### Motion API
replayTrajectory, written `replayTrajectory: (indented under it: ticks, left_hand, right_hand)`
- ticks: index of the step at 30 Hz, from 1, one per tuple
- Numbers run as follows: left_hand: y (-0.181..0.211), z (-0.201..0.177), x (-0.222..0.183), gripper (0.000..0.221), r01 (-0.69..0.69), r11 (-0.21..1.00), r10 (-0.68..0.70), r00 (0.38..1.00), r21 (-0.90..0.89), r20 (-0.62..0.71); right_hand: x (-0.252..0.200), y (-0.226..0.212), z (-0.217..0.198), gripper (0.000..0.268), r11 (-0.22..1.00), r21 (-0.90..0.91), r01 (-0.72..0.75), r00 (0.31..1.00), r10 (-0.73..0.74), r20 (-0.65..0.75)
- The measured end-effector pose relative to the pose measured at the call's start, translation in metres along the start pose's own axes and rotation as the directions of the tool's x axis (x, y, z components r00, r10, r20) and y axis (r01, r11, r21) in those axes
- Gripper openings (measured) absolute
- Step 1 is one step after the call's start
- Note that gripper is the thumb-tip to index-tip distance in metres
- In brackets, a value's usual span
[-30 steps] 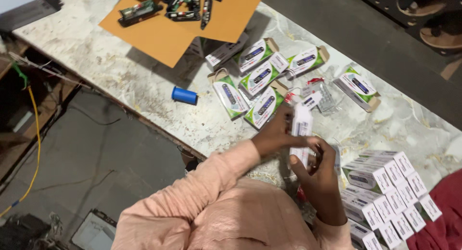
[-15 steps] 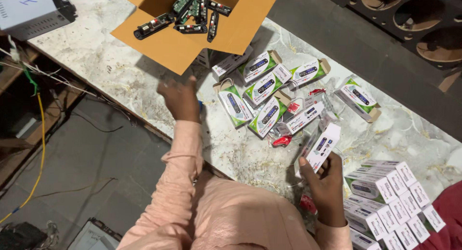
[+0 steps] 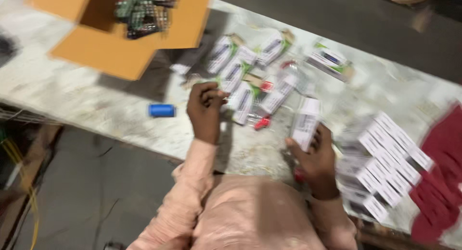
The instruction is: The person opens small cardboard boxes and removes the electronic components from inside by hand, placing the components and the empty boxes onto a table.
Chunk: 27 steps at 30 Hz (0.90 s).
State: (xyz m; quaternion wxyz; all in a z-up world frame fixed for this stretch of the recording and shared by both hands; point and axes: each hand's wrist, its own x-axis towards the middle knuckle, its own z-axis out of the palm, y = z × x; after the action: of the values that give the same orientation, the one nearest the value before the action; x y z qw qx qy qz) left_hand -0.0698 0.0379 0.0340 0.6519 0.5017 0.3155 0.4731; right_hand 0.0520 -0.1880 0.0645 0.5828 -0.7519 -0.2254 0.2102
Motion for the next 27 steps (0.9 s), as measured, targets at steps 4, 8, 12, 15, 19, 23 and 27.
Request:
replayTrajectory:
  ticks: [4,8,12,15,19,23,27]
  left_hand:
    - [-0.013,0.021,-0.023,0.017,0.108,0.994,-0.103,0.985,-0.029,0.141]
    - [0.0,0.025,-0.03,0.012,0.091,0.991,-0.075,0.985,-0.098,0.157]
    - [0.008,0.032,-0.025,0.012,0.112,0.991,-0.099,0.983,-0.077,0.153]
    - [0.01,0.034,-0.023,0.011,0.121,0.99,-0.106,0.979,-0.076,0.174]
    - [0.008,0.039,-0.029,0.011,0.133,0.99,-0.119,0.964,-0.041,0.236]
    - [0.003,0.041,-0.041,0.011,0.166,0.986,-0.158,0.934,0.001,0.321]
    - [0.002,0.049,-0.045,0.011,0.202,0.979,-0.197,0.912,0.026,0.359]
  right_hand:
    - [0.0,0.003,-0.02,0.07,0.752,-0.553,0.358,0.901,-0.434,-0.007]
    - [-0.005,0.002,-0.036,0.075,0.821,-0.558,0.119,0.992,-0.124,0.029]
    - [-0.008,-0.008,-0.056,0.069,0.88,-0.469,-0.071,0.986,0.133,0.1]
    - [-0.005,-0.017,-0.051,0.067,0.73,-0.541,-0.416,0.907,0.372,-0.195]
    - [-0.011,-0.013,-0.039,0.055,0.968,-0.206,0.142,0.983,-0.162,-0.084]
    - [-0.021,0.0,-0.06,0.035,0.874,-0.475,0.099,0.918,-0.265,-0.296]
    - [-0.019,0.007,-0.098,0.046,0.517,-0.852,0.086,0.881,-0.438,-0.177]
